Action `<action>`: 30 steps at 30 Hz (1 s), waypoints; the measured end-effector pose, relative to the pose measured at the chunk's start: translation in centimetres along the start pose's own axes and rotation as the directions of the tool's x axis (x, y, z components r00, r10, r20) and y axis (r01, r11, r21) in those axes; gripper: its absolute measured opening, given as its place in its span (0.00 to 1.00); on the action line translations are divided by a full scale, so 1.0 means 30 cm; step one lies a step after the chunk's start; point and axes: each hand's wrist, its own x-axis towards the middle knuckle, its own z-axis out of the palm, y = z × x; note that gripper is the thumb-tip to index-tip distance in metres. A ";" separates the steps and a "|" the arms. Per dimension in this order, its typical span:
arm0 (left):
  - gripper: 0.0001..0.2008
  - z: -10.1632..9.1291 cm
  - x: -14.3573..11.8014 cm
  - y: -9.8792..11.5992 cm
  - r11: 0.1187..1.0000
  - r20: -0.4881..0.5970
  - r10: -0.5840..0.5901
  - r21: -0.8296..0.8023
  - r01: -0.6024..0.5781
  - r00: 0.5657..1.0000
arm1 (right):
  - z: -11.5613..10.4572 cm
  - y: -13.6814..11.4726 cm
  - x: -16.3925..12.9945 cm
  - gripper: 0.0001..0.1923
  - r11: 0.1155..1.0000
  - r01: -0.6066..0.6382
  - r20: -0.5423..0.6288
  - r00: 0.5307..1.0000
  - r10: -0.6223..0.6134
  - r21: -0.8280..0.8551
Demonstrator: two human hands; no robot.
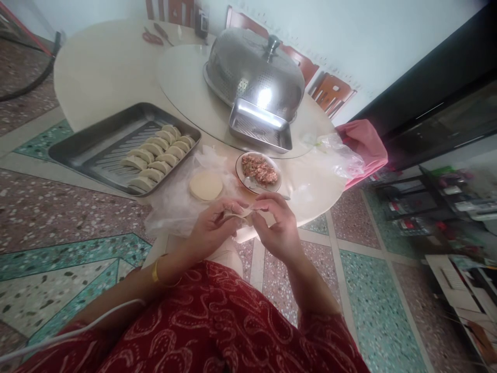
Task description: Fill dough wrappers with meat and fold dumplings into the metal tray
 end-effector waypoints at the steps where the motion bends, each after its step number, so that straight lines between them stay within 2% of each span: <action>1: 0.03 0.000 0.000 -0.001 1.000 0.010 -0.004 0.001 0.004 1.000 | 0.004 0.000 0.002 0.07 1.000 -0.012 -0.004 1.000 0.012 0.014; 6: 0.04 0.001 0.003 -0.008 1.000 0.019 0.006 0.027 -0.006 1.000 | 0.018 -0.001 0.012 0.07 0.994 -0.021 0.037 0.999 0.017 0.108; 12: 0.05 -0.004 0.005 -0.010 0.996 -0.011 0.015 0.090 -0.014 1.000 | 0.024 -0.008 0.016 0.07 0.992 0.011 0.076 0.997 -0.020 0.122; 19: 0.09 -0.005 0.019 -0.013 0.998 -0.034 0.022 0.066 -0.019 0.999 | 0.029 -0.021 0.008 0.11 0.986 0.165 0.059 0.984 -0.165 0.013; 22: 0.08 -0.010 0.019 -0.016 0.996 -0.042 0.012 0.093 -0.009 0.999 | 0.020 -0.003 0.003 0.16 0.977 0.209 0.027 0.977 -0.211 0.041; 24: 0.05 -0.013 0.017 -0.015 0.995 -0.055 -0.009 0.094 0.014 0.998 | 0.011 0.017 -0.004 0.19 0.978 0.199 -0.043 0.980 -0.196 0.058; 26: 0.04 -0.015 0.016 -0.013 0.996 -0.058 -0.009 0.088 0.014 0.998 | 0.003 0.037 -0.015 0.17 0.986 0.157 -0.087 0.985 -0.152 0.052; 30: 0.04 -0.013 0.017 -0.012 0.997 -0.039 0.001 0.075 0.002 0.999 | -0.006 0.061 -0.039 0.09 0.996 0.084 -0.041 0.996 -0.083 0.020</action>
